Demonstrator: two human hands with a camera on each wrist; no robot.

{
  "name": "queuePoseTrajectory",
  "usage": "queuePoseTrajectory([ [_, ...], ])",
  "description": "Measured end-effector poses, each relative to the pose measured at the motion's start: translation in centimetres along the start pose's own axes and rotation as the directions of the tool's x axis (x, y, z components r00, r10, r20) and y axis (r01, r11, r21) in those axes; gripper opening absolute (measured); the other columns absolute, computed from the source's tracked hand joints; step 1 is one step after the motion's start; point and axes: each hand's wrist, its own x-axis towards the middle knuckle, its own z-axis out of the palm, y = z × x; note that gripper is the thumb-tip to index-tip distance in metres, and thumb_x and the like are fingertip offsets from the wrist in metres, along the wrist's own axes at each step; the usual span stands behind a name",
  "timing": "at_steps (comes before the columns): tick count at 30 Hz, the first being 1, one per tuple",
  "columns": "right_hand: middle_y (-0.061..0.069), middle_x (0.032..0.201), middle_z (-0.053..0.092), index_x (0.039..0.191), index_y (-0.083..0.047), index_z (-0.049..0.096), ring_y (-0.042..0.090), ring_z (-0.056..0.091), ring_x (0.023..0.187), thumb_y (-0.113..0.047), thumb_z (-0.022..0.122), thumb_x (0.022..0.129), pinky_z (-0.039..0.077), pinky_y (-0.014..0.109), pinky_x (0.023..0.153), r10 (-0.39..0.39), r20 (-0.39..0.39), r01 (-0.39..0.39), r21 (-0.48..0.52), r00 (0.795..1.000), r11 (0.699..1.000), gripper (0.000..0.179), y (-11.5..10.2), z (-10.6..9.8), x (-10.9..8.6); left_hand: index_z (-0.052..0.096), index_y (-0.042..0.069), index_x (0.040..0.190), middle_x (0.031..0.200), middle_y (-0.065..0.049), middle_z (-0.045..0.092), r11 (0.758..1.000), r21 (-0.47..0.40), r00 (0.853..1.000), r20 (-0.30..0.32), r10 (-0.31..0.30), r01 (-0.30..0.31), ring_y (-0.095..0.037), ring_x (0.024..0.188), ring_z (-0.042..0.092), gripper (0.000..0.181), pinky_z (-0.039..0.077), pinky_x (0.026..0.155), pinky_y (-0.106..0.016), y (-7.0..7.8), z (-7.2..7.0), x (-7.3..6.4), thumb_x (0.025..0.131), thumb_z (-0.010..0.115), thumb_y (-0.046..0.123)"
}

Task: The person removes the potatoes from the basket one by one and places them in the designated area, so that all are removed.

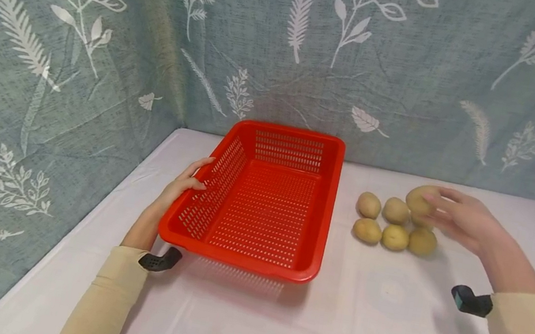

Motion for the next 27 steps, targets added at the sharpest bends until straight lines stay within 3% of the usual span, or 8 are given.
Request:
queuePoseTrajectory([
  [3,0.000,0.122,0.044,0.147,-0.002,-0.018,0.002,0.062,0.089,-0.024,0.050,0.098,0.048,0.025,0.085,0.010,-0.020,-0.011,-0.051,1.000,0.999,0.086,0.4,-0.6,-0.4,0.025,0.017,0.150,0.135,-0.016,0.033,1.000,-0.009,1.000,-0.001,0.000,0.000,-0.025,0.102,0.047,0.065,0.048,0.076,-0.030,-0.1,0.0,-0.1,0.088,0.036,0.001],
  [5,0.007,0.131,0.031,0.147,-0.003,-0.018,0.000,0.061,0.089,-0.024,0.050,0.098,0.047,0.026,0.087,0.019,-0.036,-0.021,-0.056,0.999,0.998,0.086,0.6,-0.9,-0.7,0.025,0.017,0.150,0.137,-0.016,0.033,1.000,-0.010,1.000,-0.003,0.000,0.000,-0.026,0.103,0.047,0.065,0.048,0.077,-0.030,-0.1,0.1,-0.1,0.088,0.037,0.001],
  [9,0.016,0.138,0.020,0.146,-0.003,-0.020,-0.002,0.060,0.086,-0.024,0.052,0.097,0.046,0.028,0.089,0.021,-0.082,-0.026,-0.067,0.996,0.997,0.090,1.1,-1.6,-1.2,0.026,0.018,0.150,0.135,-0.015,0.034,1.000,-0.010,1.000,-0.007,-0.002,0.002,-0.025,0.103,0.047,0.065,0.048,0.077,-0.030,-0.1,0.1,-0.1,0.088,0.037,0.001],
  [13,0.017,0.136,0.022,0.145,-0.003,-0.023,0.000,0.061,0.083,-0.021,0.055,0.095,0.047,0.029,0.089,0.023,-0.110,-0.025,-0.014,0.994,1.000,0.094,1.9,-2.2,-1.6,0.026,0.017,0.150,0.134,-0.015,0.034,1.000,-0.008,1.000,0.000,0.003,-0.003,-0.024,0.102,0.047,0.065,0.048,0.077,-0.029,-0.2,-0.1,0.0,0.088,0.037,0.002],
  [20,0.008,0.127,0.029,0.144,-0.003,-0.023,0.002,0.062,0.082,-0.018,0.056,0.095,0.049,0.027,0.085,0.034,-0.125,-0.027,0.062,0.992,0.998,0.095,3.5,-3.6,-2.4,0.024,0.015,0.150,0.133,-0.017,0.034,1.000,-0.013,1.000,0.006,0.009,-0.009,-0.024,0.100,0.047,0.065,0.047,0.076,-0.028,-0.1,-0.1,0.1,0.088,0.036,0.000],
  [27,0.025,0.133,0.019,0.143,0.000,-0.023,0.000,0.060,0.078,-0.021,0.059,0.093,0.049,0.028,0.084,0.054,-0.163,-0.049,0.033,0.985,0.998,0.099,4.9,-4.5,-2.7,0.025,0.016,0.150,0.131,-0.016,0.034,1.000,-0.019,1.000,0.004,0.011,-0.011,-0.024,0.101,0.047,0.065,0.047,0.076,-0.029,-0.1,0.0,0.0,0.088,0.036,0.000],
])
